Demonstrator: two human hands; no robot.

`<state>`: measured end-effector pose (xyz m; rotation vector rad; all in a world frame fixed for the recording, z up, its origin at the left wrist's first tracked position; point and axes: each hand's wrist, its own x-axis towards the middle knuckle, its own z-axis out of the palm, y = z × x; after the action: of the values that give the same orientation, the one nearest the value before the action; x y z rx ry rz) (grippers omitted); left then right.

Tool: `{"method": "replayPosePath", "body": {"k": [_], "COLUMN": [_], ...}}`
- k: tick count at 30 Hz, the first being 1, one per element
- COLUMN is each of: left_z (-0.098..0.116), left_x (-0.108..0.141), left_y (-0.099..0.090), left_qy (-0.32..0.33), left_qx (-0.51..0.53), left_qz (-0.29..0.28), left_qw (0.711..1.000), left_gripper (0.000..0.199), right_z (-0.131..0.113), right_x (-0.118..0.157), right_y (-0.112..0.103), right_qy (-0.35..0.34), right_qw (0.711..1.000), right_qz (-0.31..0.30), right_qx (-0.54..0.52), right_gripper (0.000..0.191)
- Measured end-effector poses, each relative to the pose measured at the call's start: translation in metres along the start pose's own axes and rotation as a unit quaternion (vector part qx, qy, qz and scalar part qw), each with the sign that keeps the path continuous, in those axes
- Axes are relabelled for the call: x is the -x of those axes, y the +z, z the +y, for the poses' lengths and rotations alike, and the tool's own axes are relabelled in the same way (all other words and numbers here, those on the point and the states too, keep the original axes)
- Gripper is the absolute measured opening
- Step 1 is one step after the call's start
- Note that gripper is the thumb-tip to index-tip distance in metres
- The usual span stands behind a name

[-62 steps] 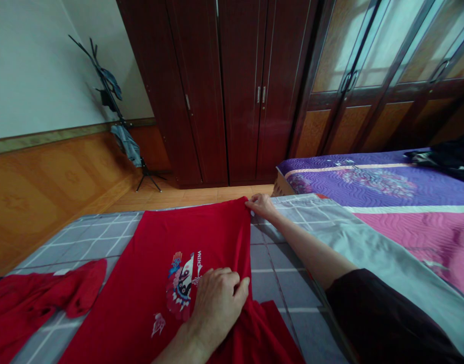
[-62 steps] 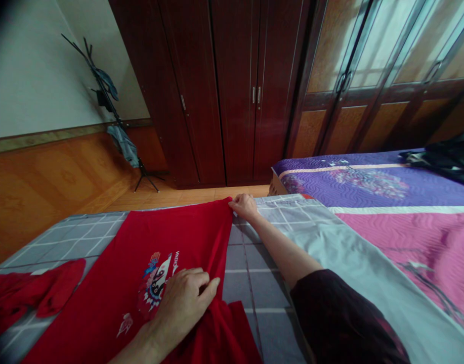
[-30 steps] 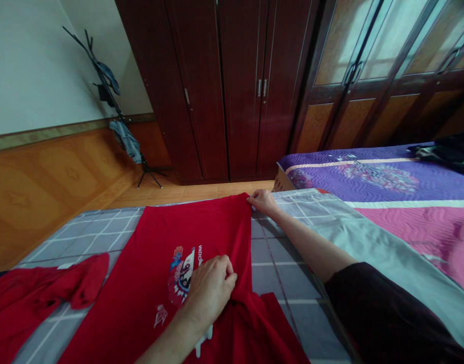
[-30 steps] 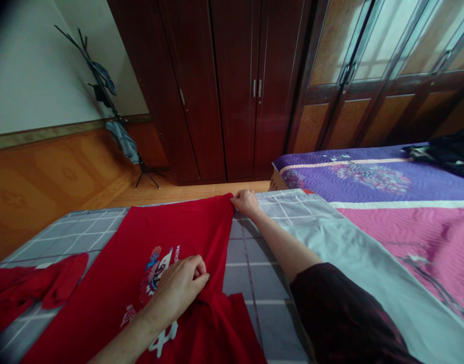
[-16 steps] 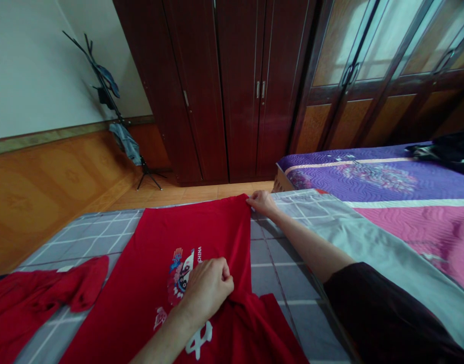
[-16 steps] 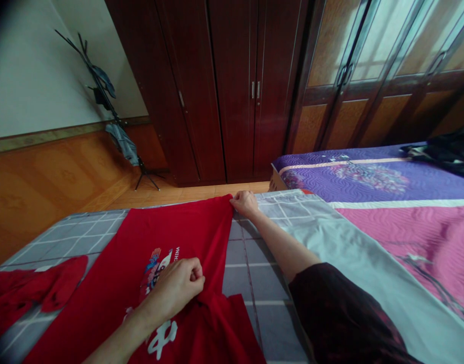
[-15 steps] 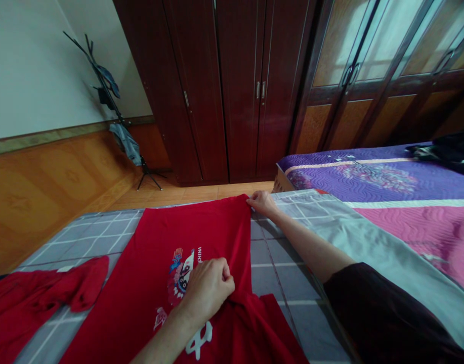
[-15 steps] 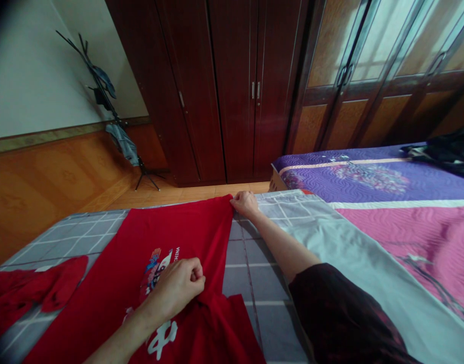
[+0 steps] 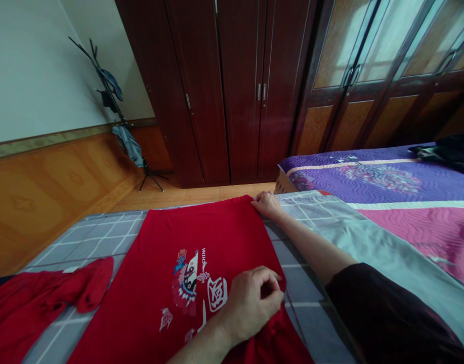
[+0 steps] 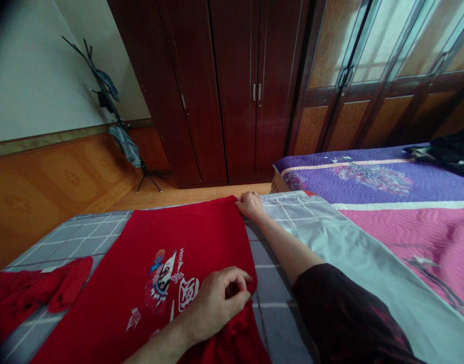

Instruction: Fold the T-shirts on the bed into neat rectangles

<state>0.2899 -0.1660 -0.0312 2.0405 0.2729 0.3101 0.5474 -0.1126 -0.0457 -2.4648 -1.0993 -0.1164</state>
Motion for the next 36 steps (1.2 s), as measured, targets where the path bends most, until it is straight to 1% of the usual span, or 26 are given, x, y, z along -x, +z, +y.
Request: {"method": "replayPosePath", "body": {"k": [2, 3, 5, 7, 8, 10, 12, 14, 16, 17, 19, 21, 23, 27, 29, 32, 33, 34, 36], "left_z": [-0.003, -0.005, -0.011, -0.015, -0.015, -0.01, 0.001, 0.014, 0.023, 0.025, 0.027, 0.025, 0.023, 0.015, 0.007, -0.007, -0.011, -0.014, -0.017], "left_x": [0.006, 0.009, 0.012, 0.013, 0.013, 0.013, 0.015, 0.017, 0.019, 0.02, 0.02, 0.019, 0.018, 0.018, 0.017, 0.014, 0.013, 0.013, 0.012], "left_y": [0.004, 0.007, 0.013, 0.016, 0.015, 0.009, 0.001, -0.008, -0.014, -0.016, -0.017, -0.017, -0.016, -0.01, -0.005, 0.003, 0.005, 0.006, 0.008], "left_qy": [0.08, 0.111, 0.147, 0.158, 0.155, 0.142, 0.135, 0.143, 0.152, 0.153, 0.15, 0.154, 0.161, 0.166, 0.158, 0.151, 0.147, 0.143, 0.136], "left_qx": [-0.031, -0.044, -0.053, -0.039, -0.028, -0.006, 0.014, 0.034, 0.053, 0.06, 0.076, 0.094, 0.11, 0.136, 0.145, 0.144, 0.143, 0.142, 0.147], "left_qz": [-0.048, -0.071, -0.115, -0.158, -0.179, -0.218, -0.24, -0.242, -0.237, -0.237, -0.234, -0.234, -0.229, -0.219, -0.214, -0.221, -0.225, -0.227, -0.222], "left_qw": [0.995, 0.99, 0.981, 0.974, 0.971, 0.966, 0.961, 0.959, 0.958, 0.958, 0.957, 0.955, 0.954, 0.952, 0.953, 0.953, 0.952, 0.953, 0.954], "left_gripper": [0.01, 0.016, 0.034, 0.049, 0.054, 0.059, 0.056, 0.049, 0.047, 0.048, 0.051, 0.051, 0.049, 0.045, 0.044, 0.044, 0.044, 0.044, 0.042], "right_z": [0.0, 0.0, 0.0, 0.0, 0.001, 0.0, -0.001, -0.006, -0.014, -0.018, -0.025, -0.026, -0.024, -0.017, -0.017, -0.021, -0.022, -0.022, -0.024], "right_x": [0.001, 0.001, 0.002, 0.002, 0.002, 0.003, 0.005, 0.009, 0.014, 0.016, 0.019, 0.019, 0.017, 0.013, 0.014, 0.017, 0.018, 0.018, 0.018], "right_y": [0.0, 0.0, 0.0, 0.001, 0.002, 0.001, -0.001, -0.005, -0.007, -0.006, -0.002, 0.004, 0.01, 0.012, 0.011, 0.012, 0.012, 0.012, 0.01], "right_qy": [-0.009, -0.013, -0.022, -0.027, -0.029, -0.036, -0.05, -0.075, -0.118, -0.146, -0.2, -0.227, -0.213, -0.133, -0.136, -0.187, -0.195, -0.191, -0.161], "right_qw": [1.0, 1.0, 0.999, 0.999, 0.999, 0.998, 0.997, 0.995, 0.99, 0.987, 0.977, 0.969, 0.971, 0.985, 0.985, 0.975, 0.974, 0.974, 0.98], "right_qz": [0.001, 0.001, 0.003, 0.005, 0.006, 0.009, 0.015, 0.024, 0.024, 0.015, -0.021, -0.062, -0.08, -0.044, -0.036, -0.063, -0.07, -0.07, -0.05], "right_qx": [0.01, 0.015, 0.024, 0.034, 0.039, 0.048, 0.057, 0.066, 0.071, 0.071, 0.071, 0.073, 0.08, 0.098, 0.1, 0.098, 0.097, 0.098, 0.102], "right_gripper": [0.02, 0.02, 0.02, 0.02, 0.021, 0.022, 0.023, 0.027, 0.034, 0.039, 0.049, 0.057, 0.066, 0.08, 0.08, 0.071, 0.068, 0.067, 0.07]}}
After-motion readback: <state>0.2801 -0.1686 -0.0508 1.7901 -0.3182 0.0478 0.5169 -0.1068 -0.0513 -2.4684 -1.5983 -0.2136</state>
